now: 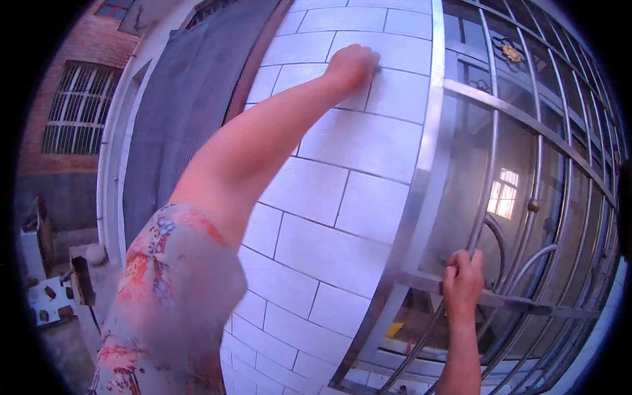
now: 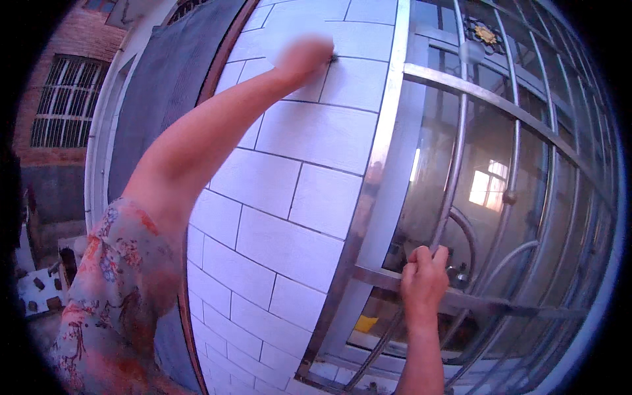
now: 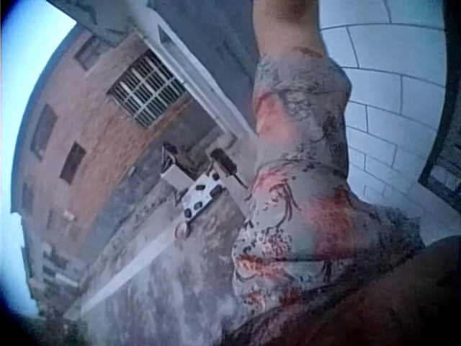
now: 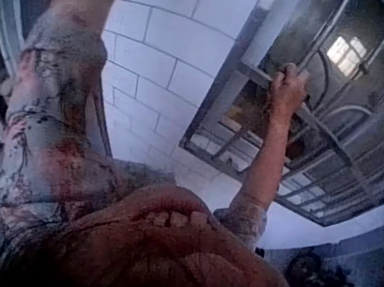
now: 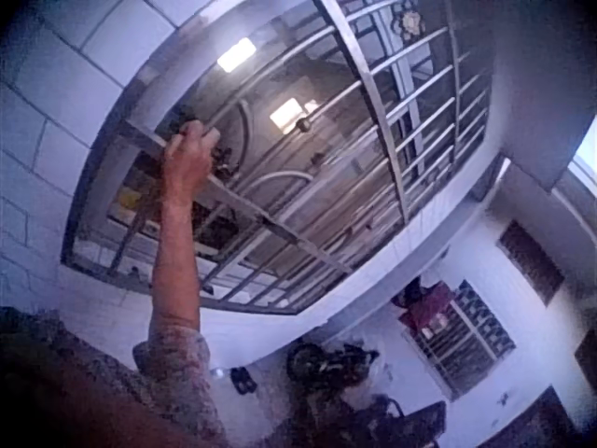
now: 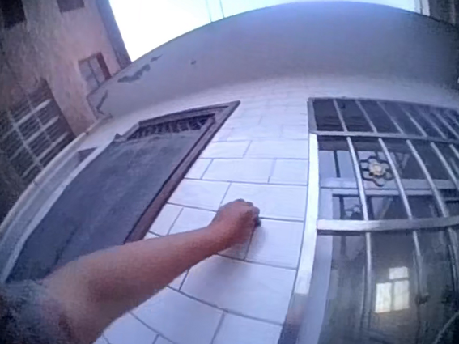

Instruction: The person scrubs the tiled exterior wall of a building using a scouring pad, dipping the pad into a bucket of water occasionally.

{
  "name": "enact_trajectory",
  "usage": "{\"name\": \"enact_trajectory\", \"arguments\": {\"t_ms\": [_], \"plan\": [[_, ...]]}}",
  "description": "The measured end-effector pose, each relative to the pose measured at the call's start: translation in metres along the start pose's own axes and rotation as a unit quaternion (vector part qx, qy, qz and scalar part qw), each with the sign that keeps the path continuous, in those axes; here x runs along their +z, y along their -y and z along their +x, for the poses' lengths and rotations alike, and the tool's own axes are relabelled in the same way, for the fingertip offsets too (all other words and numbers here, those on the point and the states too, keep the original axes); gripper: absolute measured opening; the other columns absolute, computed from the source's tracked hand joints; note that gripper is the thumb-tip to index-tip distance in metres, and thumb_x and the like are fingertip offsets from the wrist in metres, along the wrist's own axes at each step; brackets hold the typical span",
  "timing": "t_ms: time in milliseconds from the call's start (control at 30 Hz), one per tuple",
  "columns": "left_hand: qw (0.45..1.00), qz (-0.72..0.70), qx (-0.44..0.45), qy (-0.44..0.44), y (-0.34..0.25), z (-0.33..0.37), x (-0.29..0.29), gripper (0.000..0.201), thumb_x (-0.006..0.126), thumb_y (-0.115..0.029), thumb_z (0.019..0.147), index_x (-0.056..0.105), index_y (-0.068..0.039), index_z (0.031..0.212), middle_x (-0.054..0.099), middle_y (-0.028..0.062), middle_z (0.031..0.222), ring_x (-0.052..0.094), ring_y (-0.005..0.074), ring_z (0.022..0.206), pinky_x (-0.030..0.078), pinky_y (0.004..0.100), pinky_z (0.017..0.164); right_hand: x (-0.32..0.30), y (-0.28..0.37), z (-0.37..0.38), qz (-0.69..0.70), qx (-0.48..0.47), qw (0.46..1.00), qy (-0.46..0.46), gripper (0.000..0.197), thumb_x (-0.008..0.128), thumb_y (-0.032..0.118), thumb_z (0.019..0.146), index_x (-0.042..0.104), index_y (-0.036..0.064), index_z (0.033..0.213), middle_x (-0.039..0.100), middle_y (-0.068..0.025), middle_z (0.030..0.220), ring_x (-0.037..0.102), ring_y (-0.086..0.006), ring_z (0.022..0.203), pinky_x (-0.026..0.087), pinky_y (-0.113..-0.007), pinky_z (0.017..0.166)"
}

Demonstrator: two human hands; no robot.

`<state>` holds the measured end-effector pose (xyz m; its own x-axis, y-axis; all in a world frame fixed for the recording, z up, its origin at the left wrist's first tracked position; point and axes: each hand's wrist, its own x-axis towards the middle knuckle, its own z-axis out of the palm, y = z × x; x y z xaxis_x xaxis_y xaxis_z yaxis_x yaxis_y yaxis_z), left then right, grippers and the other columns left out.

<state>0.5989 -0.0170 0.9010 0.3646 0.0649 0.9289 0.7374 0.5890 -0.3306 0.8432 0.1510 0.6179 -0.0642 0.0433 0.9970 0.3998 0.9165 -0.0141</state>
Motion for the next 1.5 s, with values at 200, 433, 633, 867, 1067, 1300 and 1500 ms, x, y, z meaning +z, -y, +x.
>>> {"name": "enact_trajectory", "arguments": {"t_ms": [200,433,633,867,1067,1300,1500], "plan": [[0.985,-0.139,0.105,-0.017,0.002,-0.049,-0.009,0.004,0.055,-0.002,0.075,0.058,-0.002,0.073,0.059,0.0128,0.078,0.056,0.0306,0.081,0.046,0.0389,0.07,0.001,-0.004,-0.002,0.007,0.028,1.0,0.0,0.01,0.054,-0.001,0.068,0.051,0.0065,0.074,0.046,-0.0128,0.083,0.055,-0.0344,0.068,0.044,-0.044,0.057],[0.997,-0.073,0.005,-0.02,0.009,-0.002,-0.004,0.008,0.054,-0.009,0.075,0.059,-0.003,0.074,0.061,0.0138,0.081,0.056,0.0322,0.081,0.046,0.0408,0.071,0.0,0.002,0.0,-0.014,0.022,1.0,-0.002,0.01,0.054,-0.002,0.068,0.049,0.006,0.073,0.046,-0.0127,0.083,0.054,-0.0343,0.068,0.043,-0.043,0.056],[0.995,-0.073,0.066,-0.03,0.012,-0.015,0.0,0.008,0.053,-0.009,0.076,0.06,-0.005,0.073,0.06,0.0118,0.08,0.056,0.0304,0.081,0.046,0.0402,0.071,0.001,-0.001,-0.001,-0.011,0.017,1.0,0.003,0.009,0.055,0.0,0.069,0.049,0.0061,0.074,0.046,-0.0128,0.083,0.054,-0.0346,0.068,0.043,-0.044,0.057],[0.988,-0.113,0.108,-0.012,-0.01,-0.057,-0.016,0.002,0.057,-0.004,0.072,0.059,-0.005,0.073,0.058,0.0113,0.078,0.055,0.03,0.082,0.046,0.0377,0.073,0.0,-0.001,-0.001,-0.019,0.022,1.0,0.004,0.01,0.055,0.0,0.07,0.049,0.0068,0.075,0.046,-0.0131,0.083,0.054,-0.0353,0.069,0.044,-0.044,0.056],[0.996,-0.065,0.008,-0.063,0.0,-0.007,-0.001,0.007,0.052,-0.006,0.077,0.058,-0.004,0.076,0.06,0.0117,0.081,0.056,0.0305,0.083,0.046,0.039,0.072,0.001,-0.002,-0.001,-0.026,0.01,1.0,0.007,0.01,0.054,0.0,0.071,0.049,0.0074,0.075,0.046,-0.0132,0.084,0.054,-0.0354,0.069,0.044,-0.044,0.056],[0.979,-0.138,0.146,-0.037,0.003,-0.064,-0.015,0.001,0.055,-0.002,0.07,0.055,-0.003,0.069,0.056,0.0139,0.073,0.054,0.0318,0.077,0.045,0.0406,0.068,0.001,-0.001,-0.002,-0.015,0.005,1.0,-0.007,0.009,0.055,0.0,0.071,0.05,0.0071,0.074,0.046,-0.0131,0.083,0.054,-0.035,0.066,0.043,-0.044,0.055],[0.982,-0.122,0.142,-0.033,0.001,-0.062,-0.012,0.004,0.057,0.0,0.068,0.053,-0.003,0.069,0.056,0.0131,0.072,0.054,0.0313,0.077,0.045,0.0402,0.067,0.001,-0.001,-0.001,-0.013,0.015,1.0,-0.017,0.009,0.055,0.0,0.071,0.05,0.0068,0.074,0.046,-0.0131,0.082,0.054,-0.0348,0.066,0.043,-0.044,0.055]]}}
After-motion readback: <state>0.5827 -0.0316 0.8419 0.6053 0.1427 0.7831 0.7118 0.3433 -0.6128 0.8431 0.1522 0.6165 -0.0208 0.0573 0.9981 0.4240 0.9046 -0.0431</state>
